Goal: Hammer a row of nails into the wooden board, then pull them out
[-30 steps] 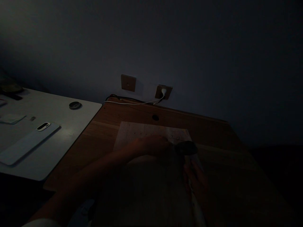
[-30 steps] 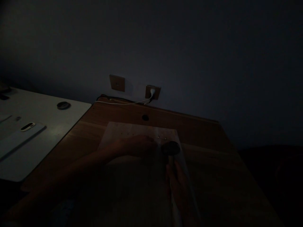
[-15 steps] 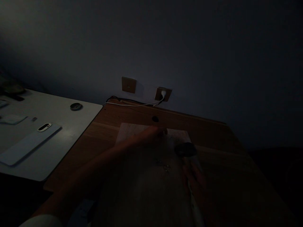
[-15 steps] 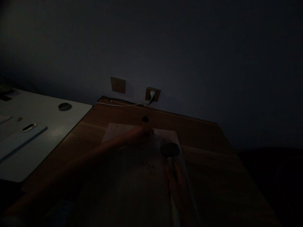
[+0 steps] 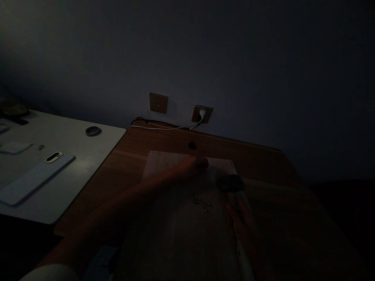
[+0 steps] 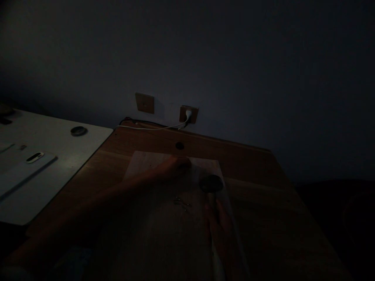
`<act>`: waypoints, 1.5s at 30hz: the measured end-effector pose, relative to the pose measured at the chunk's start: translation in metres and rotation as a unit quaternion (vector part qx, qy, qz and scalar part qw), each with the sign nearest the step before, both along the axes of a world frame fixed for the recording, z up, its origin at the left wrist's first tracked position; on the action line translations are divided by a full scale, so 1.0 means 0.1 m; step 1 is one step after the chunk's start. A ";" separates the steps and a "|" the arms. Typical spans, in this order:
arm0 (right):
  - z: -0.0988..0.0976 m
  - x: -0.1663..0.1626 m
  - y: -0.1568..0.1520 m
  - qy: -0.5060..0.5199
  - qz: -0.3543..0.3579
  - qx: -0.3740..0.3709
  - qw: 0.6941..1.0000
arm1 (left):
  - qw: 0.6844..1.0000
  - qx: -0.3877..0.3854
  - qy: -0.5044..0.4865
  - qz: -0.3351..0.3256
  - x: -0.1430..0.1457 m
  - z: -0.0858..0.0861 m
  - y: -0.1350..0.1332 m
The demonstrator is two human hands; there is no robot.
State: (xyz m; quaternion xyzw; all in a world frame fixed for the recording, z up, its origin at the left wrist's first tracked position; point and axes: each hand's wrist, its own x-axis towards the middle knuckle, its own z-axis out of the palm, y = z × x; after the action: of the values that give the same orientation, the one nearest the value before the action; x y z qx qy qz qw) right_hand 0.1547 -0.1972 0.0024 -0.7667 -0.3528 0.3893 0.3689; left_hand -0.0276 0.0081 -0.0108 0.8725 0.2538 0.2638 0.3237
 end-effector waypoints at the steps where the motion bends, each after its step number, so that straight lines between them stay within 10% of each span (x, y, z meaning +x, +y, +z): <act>1: 0.01 0.00 0.00 0.000 0.004 -0.004 1.000 | 1.000 0.004 0.005 0.001 0.00 0.01 -0.01; 24: 0.44 -0.30 0.50 0.069 0.066 0.033 0.995 | 0.998 -0.009 0.024 0.060 0.00 -0.05 -0.04; 39: 0.34 -0.34 0.63 0.073 0.092 0.043 0.992 | 0.999 -0.017 -0.006 0.029 -0.01 -0.08 -0.02; 45: 0.26 -0.21 0.41 0.070 0.064 0.012 0.995 | 0.998 -0.011 0.059 0.022 -0.11 0.16 0.01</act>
State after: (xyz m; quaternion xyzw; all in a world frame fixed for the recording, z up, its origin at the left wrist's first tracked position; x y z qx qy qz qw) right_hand 0.1334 -0.1558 0.0283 -0.7089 -0.3793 0.4608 0.3759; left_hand -0.0383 0.0089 0.0052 0.8771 0.2945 0.2165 0.3117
